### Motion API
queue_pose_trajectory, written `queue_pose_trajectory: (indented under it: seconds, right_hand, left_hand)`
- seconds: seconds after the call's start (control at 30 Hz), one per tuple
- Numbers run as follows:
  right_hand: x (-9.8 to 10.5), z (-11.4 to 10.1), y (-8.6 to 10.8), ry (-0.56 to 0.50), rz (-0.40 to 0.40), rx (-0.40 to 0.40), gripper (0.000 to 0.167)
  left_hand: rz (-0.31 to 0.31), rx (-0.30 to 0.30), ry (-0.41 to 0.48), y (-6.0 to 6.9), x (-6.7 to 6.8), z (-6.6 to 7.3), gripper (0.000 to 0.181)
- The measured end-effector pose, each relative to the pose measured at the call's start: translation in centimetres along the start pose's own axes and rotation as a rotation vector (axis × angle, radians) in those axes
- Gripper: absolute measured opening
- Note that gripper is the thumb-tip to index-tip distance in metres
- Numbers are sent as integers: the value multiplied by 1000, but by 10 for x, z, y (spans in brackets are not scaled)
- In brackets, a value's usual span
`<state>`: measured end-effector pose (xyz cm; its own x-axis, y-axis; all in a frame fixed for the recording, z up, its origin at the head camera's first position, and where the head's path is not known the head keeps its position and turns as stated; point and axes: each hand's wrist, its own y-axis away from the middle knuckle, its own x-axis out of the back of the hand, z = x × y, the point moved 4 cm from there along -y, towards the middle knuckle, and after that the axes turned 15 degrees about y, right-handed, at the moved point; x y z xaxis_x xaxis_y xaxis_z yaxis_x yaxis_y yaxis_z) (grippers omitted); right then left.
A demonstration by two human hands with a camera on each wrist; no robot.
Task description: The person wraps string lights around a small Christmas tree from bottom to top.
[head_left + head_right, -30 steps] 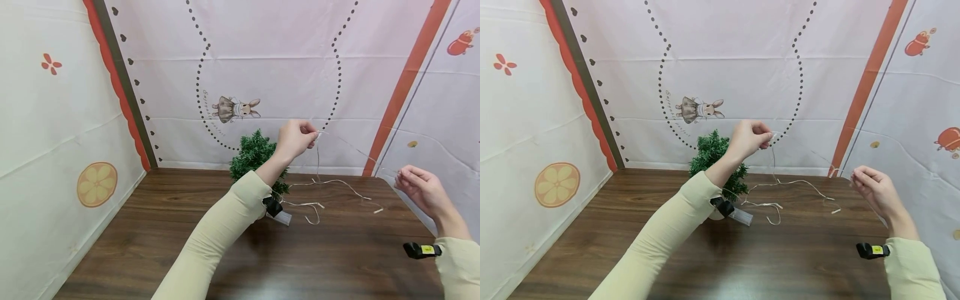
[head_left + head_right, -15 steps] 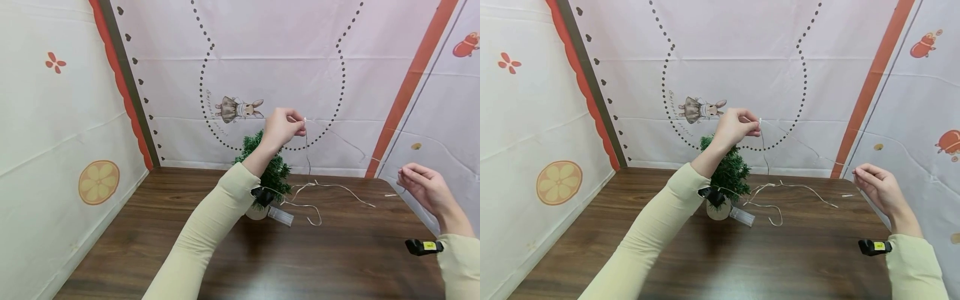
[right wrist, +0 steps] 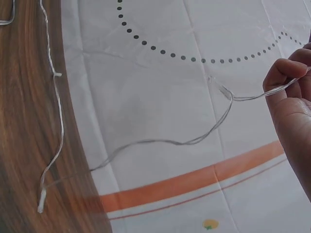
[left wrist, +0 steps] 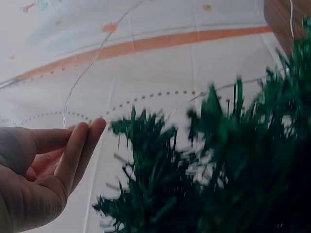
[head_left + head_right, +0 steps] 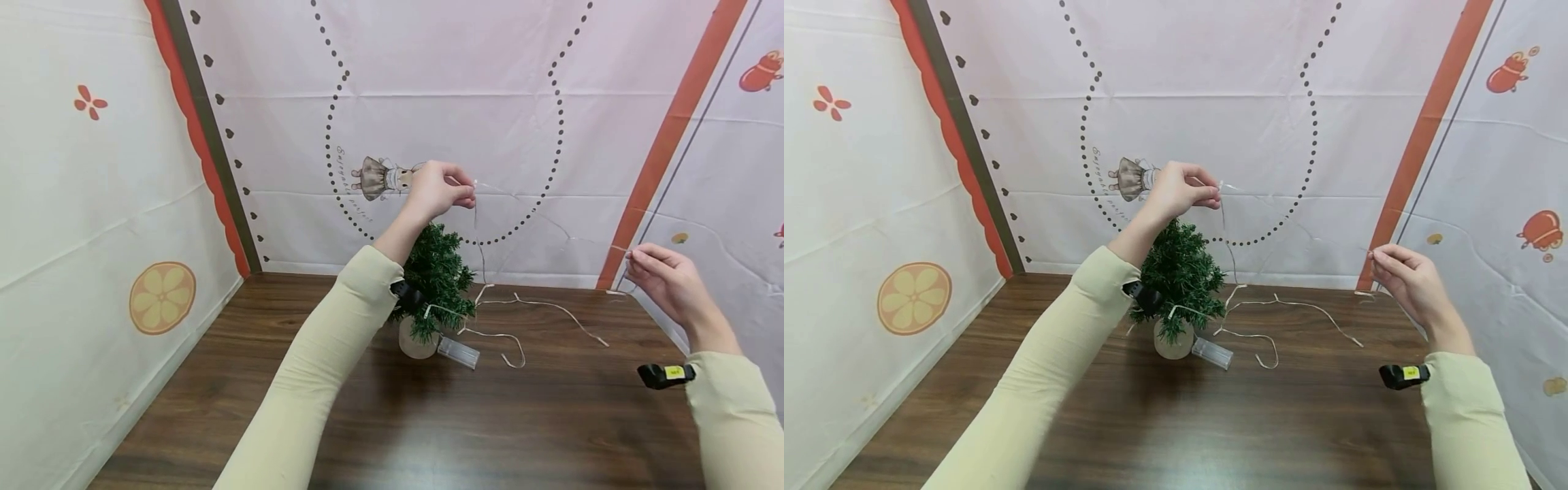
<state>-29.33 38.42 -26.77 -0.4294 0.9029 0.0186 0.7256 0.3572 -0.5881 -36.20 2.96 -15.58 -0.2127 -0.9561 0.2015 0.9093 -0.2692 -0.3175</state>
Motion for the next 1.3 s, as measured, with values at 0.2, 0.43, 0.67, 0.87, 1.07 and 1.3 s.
queue_pose_trajectory:
  seconds: [0.2,0.43,0.67,0.87,1.07,1.3]
  right_hand:
    - [-3,3,-12,11,9,-25,36]
    - [-4,4,-25,10,-34,-10,38]
    - [-3,5,-33,-17,-54,-7,39]
    - [-4,5,-39,-26,-28,-22,38]
    - [-7,2,-45,43,-33,-24,37]
    - [-8,-5,-50,-22,-45,-8,39]
  left_hand:
    - [10,25,73,-6,9,-5,7]
    - [34,84,139,-13,23,-9,14]
    - [72,107,160,-17,42,-20,16]
    - [116,116,224,-18,57,-32,13]
    - [177,103,288,-19,75,-42,18]
    - [262,86,317,-13,95,-56,19]
